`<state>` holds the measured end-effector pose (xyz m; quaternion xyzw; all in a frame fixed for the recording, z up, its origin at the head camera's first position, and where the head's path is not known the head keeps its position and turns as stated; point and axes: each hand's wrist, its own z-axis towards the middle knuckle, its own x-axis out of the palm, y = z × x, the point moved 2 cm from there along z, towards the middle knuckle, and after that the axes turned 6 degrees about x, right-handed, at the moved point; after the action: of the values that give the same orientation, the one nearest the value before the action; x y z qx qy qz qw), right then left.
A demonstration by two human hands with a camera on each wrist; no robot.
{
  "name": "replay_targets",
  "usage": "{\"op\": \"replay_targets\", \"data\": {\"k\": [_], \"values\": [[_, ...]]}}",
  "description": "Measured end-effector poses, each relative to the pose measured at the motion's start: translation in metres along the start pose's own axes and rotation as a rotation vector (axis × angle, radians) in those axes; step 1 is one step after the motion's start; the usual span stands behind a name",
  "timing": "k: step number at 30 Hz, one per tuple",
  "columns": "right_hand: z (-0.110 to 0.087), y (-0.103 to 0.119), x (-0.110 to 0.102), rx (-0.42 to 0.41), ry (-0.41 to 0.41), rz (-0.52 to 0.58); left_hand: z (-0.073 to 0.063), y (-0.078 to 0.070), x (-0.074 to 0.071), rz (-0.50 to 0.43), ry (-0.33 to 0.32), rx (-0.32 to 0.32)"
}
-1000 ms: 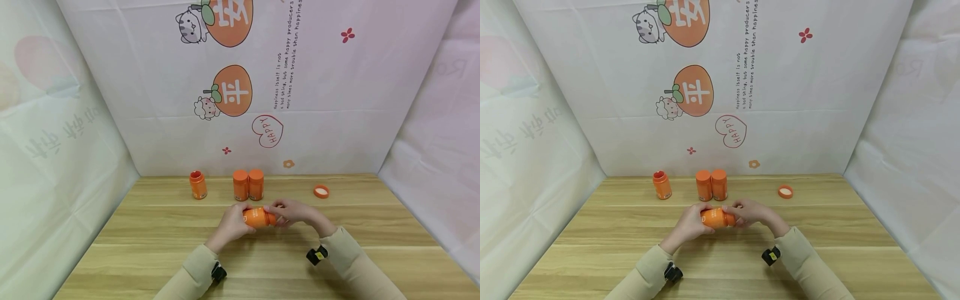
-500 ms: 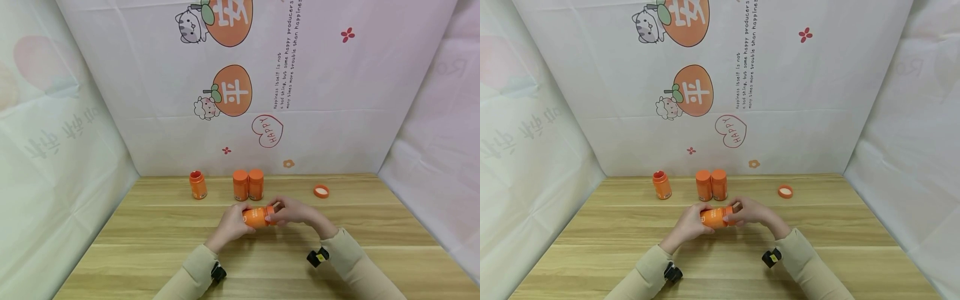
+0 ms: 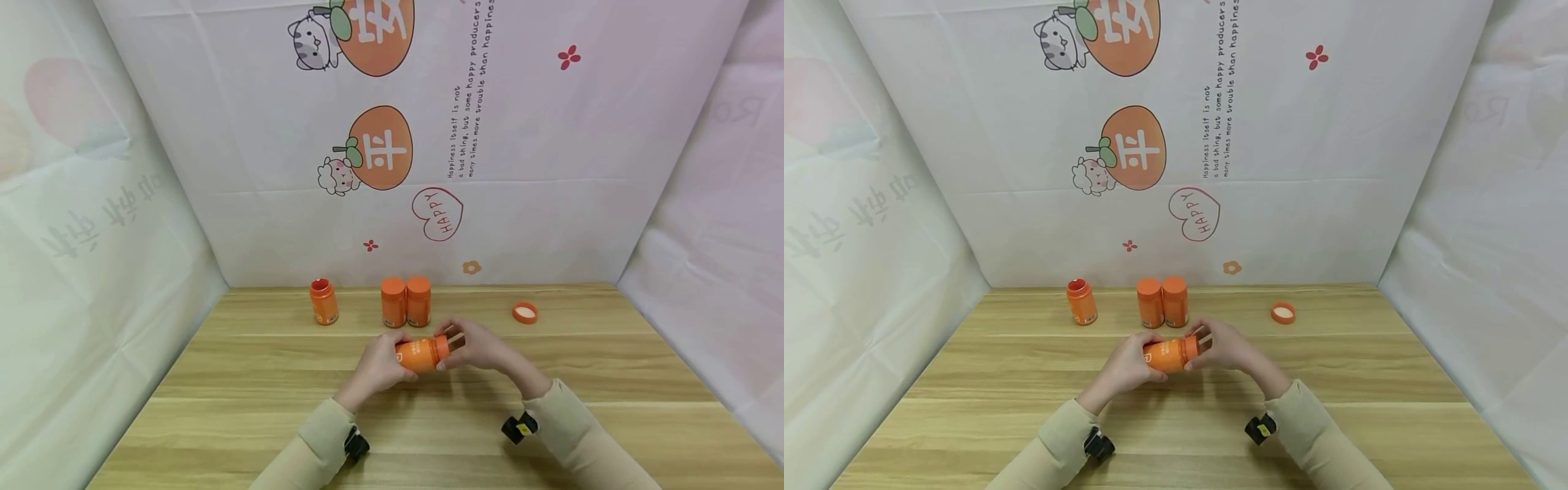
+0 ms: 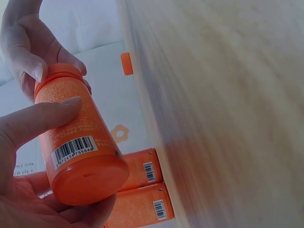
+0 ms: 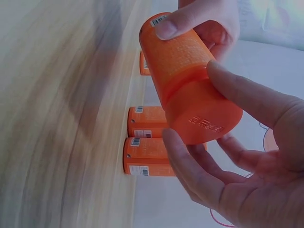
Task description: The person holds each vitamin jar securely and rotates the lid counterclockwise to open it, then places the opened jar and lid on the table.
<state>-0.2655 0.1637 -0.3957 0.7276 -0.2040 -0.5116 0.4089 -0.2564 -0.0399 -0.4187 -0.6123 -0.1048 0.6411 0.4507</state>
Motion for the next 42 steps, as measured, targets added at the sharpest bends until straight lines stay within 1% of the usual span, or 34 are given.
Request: {"op": "replay_targets", "data": {"k": [5,9,17,23,30,37,38,42], "values": [[-0.003,0.002,0.003,-0.064,-0.059,-0.034,0.0,0.002,0.0,-0.027,0.008,-0.018],[-0.005,0.004,0.004,-0.095,-0.082,-0.028,0.0,0.003,0.0,-0.05,0.012,-0.02],[-0.007,0.003,0.002,-0.102,-0.118,-0.037,-0.001,0.005,0.0,-0.056,0.008,0.003],[-0.008,0.0,-0.001,-0.114,-0.122,0.001,-0.001,0.004,0.0,-0.077,0.011,0.006],[-0.007,-0.003,-0.003,-0.109,-0.13,0.042,-0.002,0.005,-0.001,-0.07,-0.016,0.005],[-0.008,-0.004,-0.005,-0.089,-0.128,0.057,-0.002,0.007,0.0,-0.183,-0.011,0.019],[-0.008,-0.004,-0.006,-0.089,-0.13,0.057,-0.002,0.007,0.0,-0.185,-0.012,0.021],[-0.009,-0.006,-0.007,-0.072,-0.128,0.084,-0.002,0.008,-0.003,-0.142,-0.029,0.018]]}}
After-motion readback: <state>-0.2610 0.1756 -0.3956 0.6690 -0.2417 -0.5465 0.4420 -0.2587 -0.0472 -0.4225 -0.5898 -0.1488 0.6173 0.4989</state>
